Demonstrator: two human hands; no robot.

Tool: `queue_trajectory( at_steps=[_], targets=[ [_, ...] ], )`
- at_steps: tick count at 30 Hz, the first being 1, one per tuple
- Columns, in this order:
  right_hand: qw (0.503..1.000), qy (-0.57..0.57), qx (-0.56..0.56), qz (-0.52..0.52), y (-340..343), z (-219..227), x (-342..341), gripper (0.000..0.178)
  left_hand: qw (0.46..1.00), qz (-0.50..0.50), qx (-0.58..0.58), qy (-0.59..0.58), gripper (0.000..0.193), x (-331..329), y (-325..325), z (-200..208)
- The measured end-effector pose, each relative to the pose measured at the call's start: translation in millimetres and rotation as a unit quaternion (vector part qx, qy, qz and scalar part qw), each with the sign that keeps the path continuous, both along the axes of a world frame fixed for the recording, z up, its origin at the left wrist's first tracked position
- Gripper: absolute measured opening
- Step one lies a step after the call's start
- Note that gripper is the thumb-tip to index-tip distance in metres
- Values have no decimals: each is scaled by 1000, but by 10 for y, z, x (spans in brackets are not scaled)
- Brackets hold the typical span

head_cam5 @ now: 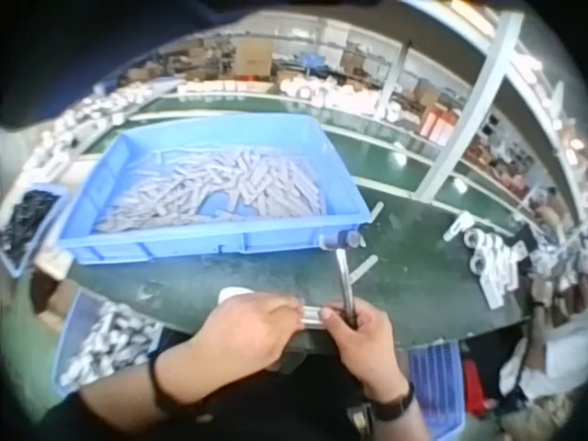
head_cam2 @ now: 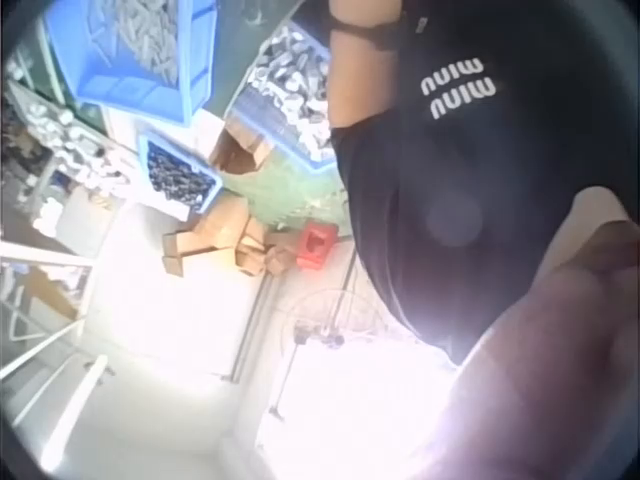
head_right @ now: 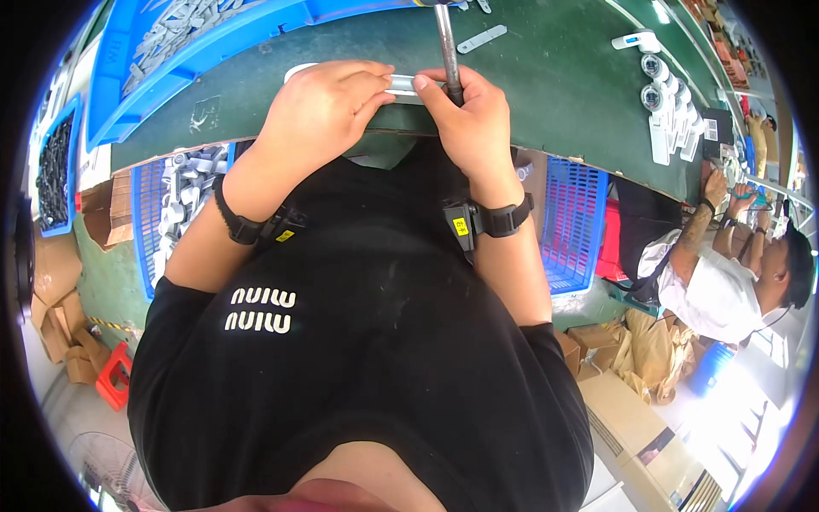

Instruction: Assembling plastic components using a small hammer to tap parts together at a factory workbench.

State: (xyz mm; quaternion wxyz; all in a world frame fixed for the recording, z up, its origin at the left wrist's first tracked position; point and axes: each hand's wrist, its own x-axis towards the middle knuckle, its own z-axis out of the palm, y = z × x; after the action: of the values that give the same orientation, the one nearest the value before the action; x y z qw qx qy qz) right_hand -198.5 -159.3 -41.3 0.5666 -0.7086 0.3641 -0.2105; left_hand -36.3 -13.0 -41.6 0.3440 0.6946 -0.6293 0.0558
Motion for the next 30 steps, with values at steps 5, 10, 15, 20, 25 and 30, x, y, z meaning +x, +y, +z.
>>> queue_trajectory(
  at_steps=[5,10,15,20,25,30],
  targets=[
    [1000,12,-7,-3,12,30,-21,23,999,15,44,-8,19,-46,-11,79],
    [999,16,-44,9,6,15,-11,26,1000,15,8,23,25,-29,-10,94],
    [999,13,-41,17,-31,-24,-25,25,1000,7,12,-20,22,-33,-20,81],
    [998,2,-52,26,-27,-8,-36,24,999,27,9,-19,22,-72,-58,33],
    [998,2,-48,27,-33,-36,-41,23,996,32,-29,-73,19,-90,-75,-39],
    [998,26,-62,22,-12,20,-20,22,994,19,-17,-106,20,-84,-64,-13]
  ],
)
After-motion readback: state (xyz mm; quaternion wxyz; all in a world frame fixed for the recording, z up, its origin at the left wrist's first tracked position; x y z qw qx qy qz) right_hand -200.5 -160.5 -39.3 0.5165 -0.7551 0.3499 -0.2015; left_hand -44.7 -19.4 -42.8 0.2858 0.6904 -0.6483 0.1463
